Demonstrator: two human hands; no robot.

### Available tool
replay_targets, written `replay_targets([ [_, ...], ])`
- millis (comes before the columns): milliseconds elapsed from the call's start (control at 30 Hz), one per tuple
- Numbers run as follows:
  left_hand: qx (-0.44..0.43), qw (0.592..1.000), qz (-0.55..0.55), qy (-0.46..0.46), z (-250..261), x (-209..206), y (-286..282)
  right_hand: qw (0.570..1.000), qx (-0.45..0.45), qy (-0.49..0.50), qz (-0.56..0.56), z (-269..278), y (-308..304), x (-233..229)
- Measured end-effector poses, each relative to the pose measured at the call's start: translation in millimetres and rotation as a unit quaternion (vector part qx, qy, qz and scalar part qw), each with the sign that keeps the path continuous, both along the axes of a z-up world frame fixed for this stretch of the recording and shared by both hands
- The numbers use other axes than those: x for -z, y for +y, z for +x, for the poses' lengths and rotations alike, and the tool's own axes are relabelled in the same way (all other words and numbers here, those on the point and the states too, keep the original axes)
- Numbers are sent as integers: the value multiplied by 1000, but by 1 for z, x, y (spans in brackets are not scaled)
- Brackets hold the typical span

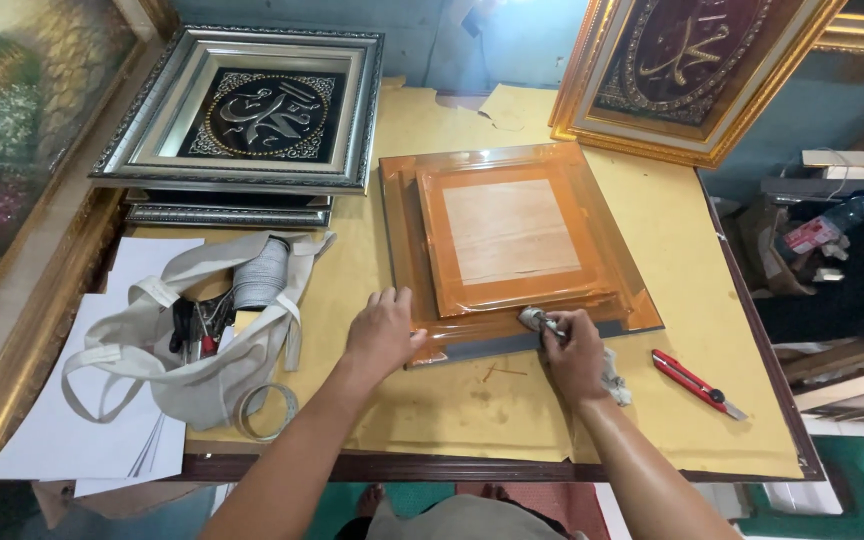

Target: Applying adhesive tape to the back of a picture frame to secure the backing and smoothing it with a cloth.

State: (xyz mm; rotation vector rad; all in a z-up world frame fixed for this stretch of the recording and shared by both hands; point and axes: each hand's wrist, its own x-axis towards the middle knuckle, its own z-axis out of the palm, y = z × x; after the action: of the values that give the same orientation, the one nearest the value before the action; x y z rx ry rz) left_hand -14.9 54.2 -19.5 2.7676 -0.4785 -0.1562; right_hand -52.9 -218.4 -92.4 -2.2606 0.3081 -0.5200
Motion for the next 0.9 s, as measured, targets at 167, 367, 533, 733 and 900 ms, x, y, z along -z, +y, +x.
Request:
replay_targets([
  [167, 10, 999, 53, -6, 0, 5, -2, 971, -61, -16, -231, -9, 17, -23],
  [367, 22, 997, 75, -11, 1, 5, -10, 934, -174, -99, -296, -13, 72, -32],
  [533, 23, 992, 122, -32, 3, 9, -17, 905, -232, -131, -331, -4, 117, -11],
  [733, 26, 994, 101, -11, 7, 13, -10, 902, -206, -85, -371, -9, 53, -36],
  [900, 4, 999, 20, 42, 2, -2, 0, 892, -25, -26, -452, -10, -38, -42],
])
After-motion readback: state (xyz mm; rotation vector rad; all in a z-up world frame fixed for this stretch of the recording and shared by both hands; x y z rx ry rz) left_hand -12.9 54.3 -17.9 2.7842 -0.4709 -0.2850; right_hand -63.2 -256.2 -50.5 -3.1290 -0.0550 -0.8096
